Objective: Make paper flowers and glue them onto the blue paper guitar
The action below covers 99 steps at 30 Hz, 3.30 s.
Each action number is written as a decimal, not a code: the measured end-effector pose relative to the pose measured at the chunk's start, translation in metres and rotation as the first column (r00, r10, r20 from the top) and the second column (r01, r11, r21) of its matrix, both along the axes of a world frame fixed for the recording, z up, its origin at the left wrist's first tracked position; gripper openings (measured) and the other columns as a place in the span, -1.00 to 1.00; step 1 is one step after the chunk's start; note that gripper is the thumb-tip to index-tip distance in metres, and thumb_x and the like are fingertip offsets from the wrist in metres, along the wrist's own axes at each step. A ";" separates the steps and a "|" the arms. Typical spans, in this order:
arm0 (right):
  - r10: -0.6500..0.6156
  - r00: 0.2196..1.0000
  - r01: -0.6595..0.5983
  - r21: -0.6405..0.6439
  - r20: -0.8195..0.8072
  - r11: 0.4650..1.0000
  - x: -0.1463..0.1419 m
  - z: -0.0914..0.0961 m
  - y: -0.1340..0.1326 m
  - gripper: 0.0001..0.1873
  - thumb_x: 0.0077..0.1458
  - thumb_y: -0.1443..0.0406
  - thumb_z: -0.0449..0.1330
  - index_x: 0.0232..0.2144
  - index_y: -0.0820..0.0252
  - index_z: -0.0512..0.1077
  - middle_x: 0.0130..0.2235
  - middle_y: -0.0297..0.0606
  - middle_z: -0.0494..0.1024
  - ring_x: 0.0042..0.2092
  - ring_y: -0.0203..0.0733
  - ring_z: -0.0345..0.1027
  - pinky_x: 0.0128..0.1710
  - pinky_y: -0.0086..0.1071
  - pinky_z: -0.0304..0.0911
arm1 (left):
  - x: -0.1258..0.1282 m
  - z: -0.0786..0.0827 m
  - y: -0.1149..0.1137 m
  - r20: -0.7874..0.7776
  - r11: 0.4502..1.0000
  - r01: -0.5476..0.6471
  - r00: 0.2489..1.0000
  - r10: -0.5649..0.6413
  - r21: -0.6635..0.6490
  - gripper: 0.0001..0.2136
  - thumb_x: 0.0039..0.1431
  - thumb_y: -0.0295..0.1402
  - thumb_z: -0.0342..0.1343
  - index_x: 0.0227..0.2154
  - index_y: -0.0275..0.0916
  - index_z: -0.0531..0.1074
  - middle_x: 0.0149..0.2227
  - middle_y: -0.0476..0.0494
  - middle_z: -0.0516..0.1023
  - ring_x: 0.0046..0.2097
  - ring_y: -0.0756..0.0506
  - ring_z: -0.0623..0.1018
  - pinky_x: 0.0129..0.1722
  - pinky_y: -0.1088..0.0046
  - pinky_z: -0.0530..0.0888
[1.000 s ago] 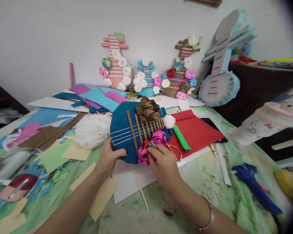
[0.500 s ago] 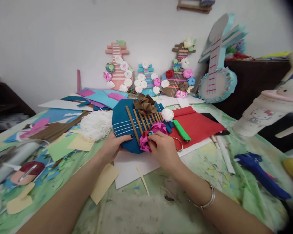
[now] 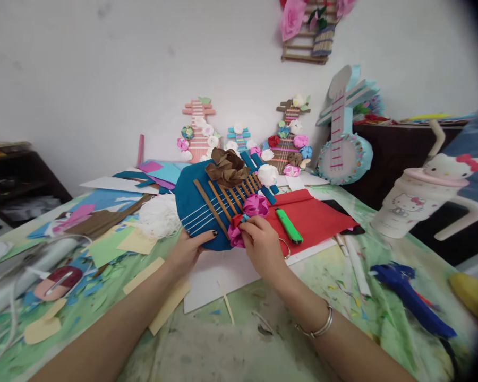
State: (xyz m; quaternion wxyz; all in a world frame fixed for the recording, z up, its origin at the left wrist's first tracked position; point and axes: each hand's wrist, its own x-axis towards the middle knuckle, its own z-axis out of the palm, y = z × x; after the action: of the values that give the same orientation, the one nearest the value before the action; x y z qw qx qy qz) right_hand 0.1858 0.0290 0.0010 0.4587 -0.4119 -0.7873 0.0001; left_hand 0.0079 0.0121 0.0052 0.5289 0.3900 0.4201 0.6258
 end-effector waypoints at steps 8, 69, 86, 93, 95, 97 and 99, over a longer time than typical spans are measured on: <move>0.023 0.999 -0.022 0.041 -0.029 0.999 0.003 0.000 0.005 -0.75 0.17 0.42 0.04 -0.33 0.19 0.53 -0.30 -0.16 0.49 -0.27 -0.14 0.37 -0.25 -0.31 0.32 | 0.006 0.005 -0.005 0.007 0.999 0.006 1.000 -0.006 0.032 -0.18 -0.31 -0.47 0.41 0.13 -0.26 0.26 -0.08 -0.25 0.57 -0.11 -0.24 0.58 -0.17 0.26 0.58; -0.125 0.961 0.123 -0.024 -0.249 0.992 0.007 0.005 0.009 -0.84 0.11 0.33 0.06 -0.23 0.21 0.37 -0.28 -0.13 0.54 -0.26 -0.09 0.39 -0.22 -0.26 0.26 | 0.016 -0.001 -0.002 0.226 0.996 -0.069 0.971 0.079 -0.053 -0.31 -0.19 -0.73 0.24 0.08 -0.15 0.34 0.01 -0.25 0.53 -0.03 -0.31 0.56 -0.11 0.13 0.60; -0.038 0.949 0.024 -0.050 -0.313 0.998 0.009 0.006 0.012 -0.68 0.03 0.47 -0.05 -0.17 0.21 0.35 -0.16 -0.09 0.52 -0.13 -0.08 0.38 -0.13 -0.23 0.26 | 0.012 -0.002 -0.001 0.243 0.998 -0.040 0.969 0.052 -0.054 -0.34 -0.18 -0.68 0.25 0.06 -0.13 0.38 0.02 -0.16 0.53 0.05 -0.35 0.50 -0.10 0.13 0.59; -0.031 0.902 -0.041 -0.157 -0.430 0.987 0.007 0.006 0.013 -0.82 0.10 0.34 0.04 -0.23 0.18 0.37 -0.21 -0.13 0.54 -0.17 -0.10 0.40 -0.16 -0.23 0.30 | 0.013 0.000 -0.001 0.249 0.998 -0.044 0.967 0.052 -0.036 -0.27 -0.20 -0.72 0.24 0.12 -0.18 0.31 0.06 -0.29 0.49 0.01 -0.33 0.53 -0.10 0.13 0.59; -0.024 0.852 -0.115 -0.232 -0.524 0.966 0.006 0.004 0.015 -0.84 0.06 0.30 0.11 -0.26 0.17 0.37 -0.23 -0.16 0.56 -0.22 -0.12 0.42 -0.20 -0.25 0.32 | 0.013 0.001 -0.001 0.256 0.998 -0.040 0.965 0.049 -0.040 -0.27 -0.20 -0.71 0.25 0.12 -0.17 0.31 0.06 -0.29 0.49 0.00 -0.32 0.54 -0.12 0.14 0.60; -0.013 0.785 -0.211 -0.287 -0.619 0.934 0.005 0.003 0.018 -0.85 0.02 0.26 0.16 -0.30 0.18 0.37 -0.29 -0.19 0.56 -0.28 -0.15 0.43 -0.26 -0.28 0.34 | 0.013 0.002 -0.002 0.271 0.997 -0.042 0.961 0.056 -0.058 -0.26 -0.22 -0.71 0.26 0.11 -0.15 0.32 0.06 -0.25 0.50 0.01 -0.33 0.53 -0.14 0.14 0.61; -0.002 0.735 -0.281 -0.306 -0.679 0.910 0.005 0.004 0.019 -0.85 0.00 0.24 0.18 -0.35 0.19 0.38 -0.34 -0.22 0.55 -0.33 -0.19 0.42 -0.32 -0.32 0.34 | 0.014 0.002 -0.002 0.281 0.996 -0.047 0.958 0.065 -0.071 -0.27 -0.23 -0.71 0.27 0.09 -0.15 0.34 0.05 -0.22 0.50 0.02 -0.33 0.52 -0.15 0.15 0.61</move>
State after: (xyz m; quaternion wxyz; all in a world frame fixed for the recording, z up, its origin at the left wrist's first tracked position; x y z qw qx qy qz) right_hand 0.1907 0.0483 0.0047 0.6162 -0.4053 -0.5846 0.3381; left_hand 0.0216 0.0102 0.0070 0.5778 0.2677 0.3706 0.6761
